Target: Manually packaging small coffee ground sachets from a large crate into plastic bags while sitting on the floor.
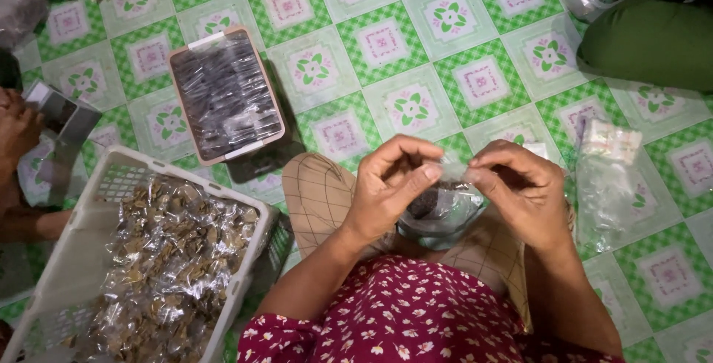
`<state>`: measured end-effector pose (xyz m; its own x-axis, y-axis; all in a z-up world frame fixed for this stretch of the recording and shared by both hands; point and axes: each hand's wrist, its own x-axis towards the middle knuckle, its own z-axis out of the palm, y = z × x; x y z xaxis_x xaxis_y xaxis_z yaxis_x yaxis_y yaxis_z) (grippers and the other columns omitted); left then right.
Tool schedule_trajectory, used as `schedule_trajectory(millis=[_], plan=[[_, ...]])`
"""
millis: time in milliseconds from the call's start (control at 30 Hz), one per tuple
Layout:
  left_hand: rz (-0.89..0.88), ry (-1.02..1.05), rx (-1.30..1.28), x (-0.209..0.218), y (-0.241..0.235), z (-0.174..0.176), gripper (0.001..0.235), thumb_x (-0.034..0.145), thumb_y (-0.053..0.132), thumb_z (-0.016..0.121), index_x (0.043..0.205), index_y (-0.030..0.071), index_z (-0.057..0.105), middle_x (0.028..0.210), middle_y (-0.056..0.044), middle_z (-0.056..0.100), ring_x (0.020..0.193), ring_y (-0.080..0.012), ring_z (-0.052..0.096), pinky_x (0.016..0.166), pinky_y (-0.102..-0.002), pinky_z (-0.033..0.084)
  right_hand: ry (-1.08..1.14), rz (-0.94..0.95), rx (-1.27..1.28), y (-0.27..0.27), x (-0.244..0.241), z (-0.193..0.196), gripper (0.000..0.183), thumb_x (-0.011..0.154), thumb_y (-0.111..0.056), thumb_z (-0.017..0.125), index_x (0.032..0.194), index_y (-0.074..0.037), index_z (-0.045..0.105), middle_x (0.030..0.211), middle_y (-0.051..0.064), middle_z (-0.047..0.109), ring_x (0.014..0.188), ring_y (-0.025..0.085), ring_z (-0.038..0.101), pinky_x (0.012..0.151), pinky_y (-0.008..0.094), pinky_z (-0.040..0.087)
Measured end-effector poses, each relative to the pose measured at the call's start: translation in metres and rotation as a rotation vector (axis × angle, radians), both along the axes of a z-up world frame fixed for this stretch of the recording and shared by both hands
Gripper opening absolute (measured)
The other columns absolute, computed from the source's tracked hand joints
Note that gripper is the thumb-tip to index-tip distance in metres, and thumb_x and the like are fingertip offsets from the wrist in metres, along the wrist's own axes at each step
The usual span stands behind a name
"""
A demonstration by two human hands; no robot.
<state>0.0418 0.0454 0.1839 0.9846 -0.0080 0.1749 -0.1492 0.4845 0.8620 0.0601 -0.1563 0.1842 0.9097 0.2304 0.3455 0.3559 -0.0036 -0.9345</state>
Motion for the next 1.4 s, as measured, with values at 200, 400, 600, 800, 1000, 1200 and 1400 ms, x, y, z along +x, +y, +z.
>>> schedule_trajectory(millis=[200,400,600,800,1000,1200,1400], plan=[[0.026,-0.080,0.038,0.000,0.000,-0.001,0.011,0.092,0.000,0.074,0.103,-0.001,0.076,0.082,-0.008,0.067,0.079,-0.0066,0.061,0.071,-0.025,0.051,0.017,0.005,-0.002,-0.002,-0.003,-0.001,0.005,0.088,0.009,0.073,0.090,0.008,0.068,0.079,0.018,0.069,0.069,0.020,0.061,0.068,0.034,0.052],[-0.048,-0.020,0.013,0.002,0.003,0.000,0.016,0.097,0.008,0.065,0.106,-0.001,0.075,0.086,-0.007,0.068,0.080,-0.0038,0.058,0.072,-0.020,0.048,-0.103,0.075,0.048,-0.008,0.001,-0.010,0.007,0.091,0.007,0.067,0.084,0.006,0.068,0.076,0.018,0.067,0.072,0.028,0.066,0.069,0.037,0.053],[-0.039,0.006,0.154,0.004,0.004,0.015,0.032,0.089,0.004,0.075,0.120,0.003,0.070,0.093,-0.008,0.073,0.083,-0.0070,0.069,0.073,-0.018,0.055,-0.205,0.019,-0.072,-0.006,-0.001,0.006,0.007,0.089,0.008,0.069,0.085,0.004,0.073,0.078,0.018,0.067,0.071,0.029,0.065,0.068,0.039,0.053],[-0.104,-0.033,0.295,0.001,0.014,0.036,0.027,0.094,-0.002,0.068,0.119,0.004,0.063,0.094,-0.002,0.063,0.080,-0.0076,0.058,0.074,-0.019,0.051,-0.112,0.066,-0.176,-0.031,-0.006,-0.007,0.032,0.084,0.008,0.066,0.110,-0.011,0.069,0.108,0.007,0.076,0.095,0.017,0.073,0.084,0.027,0.063],[-0.041,-0.080,0.415,-0.003,0.014,0.048,0.023,0.093,-0.002,0.068,0.116,0.003,0.065,0.094,-0.003,0.067,0.079,-0.0091,0.059,0.073,-0.022,0.051,-0.012,0.028,-0.186,-0.015,-0.006,0.033,0.045,0.085,-0.008,0.069,0.128,-0.003,0.056,0.121,0.014,0.070,0.111,0.024,0.070,0.107,0.039,0.059],[-0.082,-0.057,0.358,-0.004,0.016,0.042,0.021,0.096,0.002,0.070,0.117,0.004,0.067,0.093,-0.001,0.067,0.077,-0.0065,0.057,0.071,-0.020,0.050,0.039,-0.100,-0.177,0.002,-0.013,0.033,0.021,0.088,0.005,0.074,0.105,-0.002,0.064,0.098,0.009,0.071,0.081,0.012,0.066,0.075,0.022,0.056],[-0.098,-0.153,0.387,0.007,0.016,0.039,0.040,0.098,0.026,0.065,0.132,0.004,0.058,0.121,-0.014,0.068,0.111,-0.0232,0.068,0.104,-0.037,0.059,-0.046,-0.157,-0.133,0.000,-0.019,0.032,0.028,0.089,0.014,0.072,0.105,-0.004,0.060,0.100,0.007,0.066,0.093,0.015,0.064,0.087,0.025,0.056]])
